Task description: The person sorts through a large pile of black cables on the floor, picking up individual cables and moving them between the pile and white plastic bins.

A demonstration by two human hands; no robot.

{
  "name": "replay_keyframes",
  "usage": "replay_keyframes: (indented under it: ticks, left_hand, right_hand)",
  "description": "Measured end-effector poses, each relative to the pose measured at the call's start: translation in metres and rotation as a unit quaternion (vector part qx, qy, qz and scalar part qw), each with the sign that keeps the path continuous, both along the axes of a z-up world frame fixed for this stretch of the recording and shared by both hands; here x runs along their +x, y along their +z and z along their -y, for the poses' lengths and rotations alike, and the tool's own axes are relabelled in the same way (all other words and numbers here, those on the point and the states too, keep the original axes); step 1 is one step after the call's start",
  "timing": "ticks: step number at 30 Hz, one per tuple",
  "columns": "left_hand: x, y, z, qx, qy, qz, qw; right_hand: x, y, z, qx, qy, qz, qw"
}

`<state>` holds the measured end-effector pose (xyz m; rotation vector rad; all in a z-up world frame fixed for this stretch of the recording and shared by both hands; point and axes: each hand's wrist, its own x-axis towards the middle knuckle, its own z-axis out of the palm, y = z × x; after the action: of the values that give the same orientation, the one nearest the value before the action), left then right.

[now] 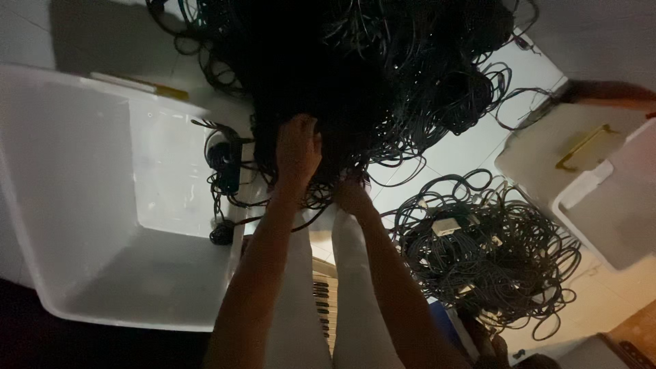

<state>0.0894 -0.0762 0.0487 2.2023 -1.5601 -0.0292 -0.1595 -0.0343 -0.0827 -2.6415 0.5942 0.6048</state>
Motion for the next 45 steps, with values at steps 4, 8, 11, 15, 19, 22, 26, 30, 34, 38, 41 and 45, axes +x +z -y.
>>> replay_keyframes:
  ticks: [4, 8, 11, 15, 19, 22, 26, 30, 34, 38, 41, 45]
  left_hand:
    - [-0.004, -0.019, 0.004, 0.235, 0.013, -0.137, 0.962]
    - [-0.028, -0.012, -0.019, 0.345, 0.047, -0.267, 0.898]
    - [-0.058, -0.002, -0.051, 0.261, 0.064, -0.363, 0.892]
    - [-0.084, 0.001, -0.083, 0.179, 0.036, -0.475, 0.861]
    - [-0.085, -0.003, -0.087, 0.193, 0.038, -0.491, 0.848]
    - [-0.073, -0.004, -0.089, 0.191, 0.145, -0.482, 0.843]
    - [-0.058, -0.034, -0.072, 0.096, 0.185, -0.38, 0.901]
    - [-0.028, -0.079, -0.043, 0.128, 0.147, -0.317, 0.928]
    - [-0.023, -0.094, -0.033, 0.203, 0.103, -0.252, 0.941]
    - [-0.029, -0.115, -0.031, 0.308, 0.111, -0.311, 0.892]
    - [-0.032, -0.138, -0.037, 0.379, 0.122, -0.327, 0.857]
    - [-0.033, -0.157, -0.046, 0.441, 0.132, -0.356, 0.814]
  right_hand:
    - [0.014, 0.006, 0.005, 0.206, -0.317, -0.017, 0.925]
    - [0.036, 0.031, 0.035, 0.355, -0.566, 0.125, 0.734]
    - [0.037, 0.026, 0.051, 0.45, -0.649, 0.235, 0.566]
    - [0.038, 0.007, 0.048, 0.495, -0.696, 0.207, 0.476]
    - [0.034, -0.007, 0.044, 0.561, -0.73, 0.183, 0.344]
    - [0.029, -0.002, 0.034, 0.592, -0.74, 0.195, 0.252]
    - [0.013, 0.015, 0.003, 0.595, -0.689, 0.308, 0.276]
    - [-0.002, 0.019, -0.031, 0.691, -0.664, 0.28, 0.066]
    - [-0.009, 0.004, -0.049, 0.734, -0.591, 0.322, 0.093]
    - [-0.012, 0.016, -0.047, 0.718, -0.64, 0.268, 0.048]
    - [-0.01, 0.024, -0.041, 0.76, -0.535, 0.368, 0.032]
    - [-0.014, 0.024, -0.035, 0.671, -0.693, 0.243, 0.104]
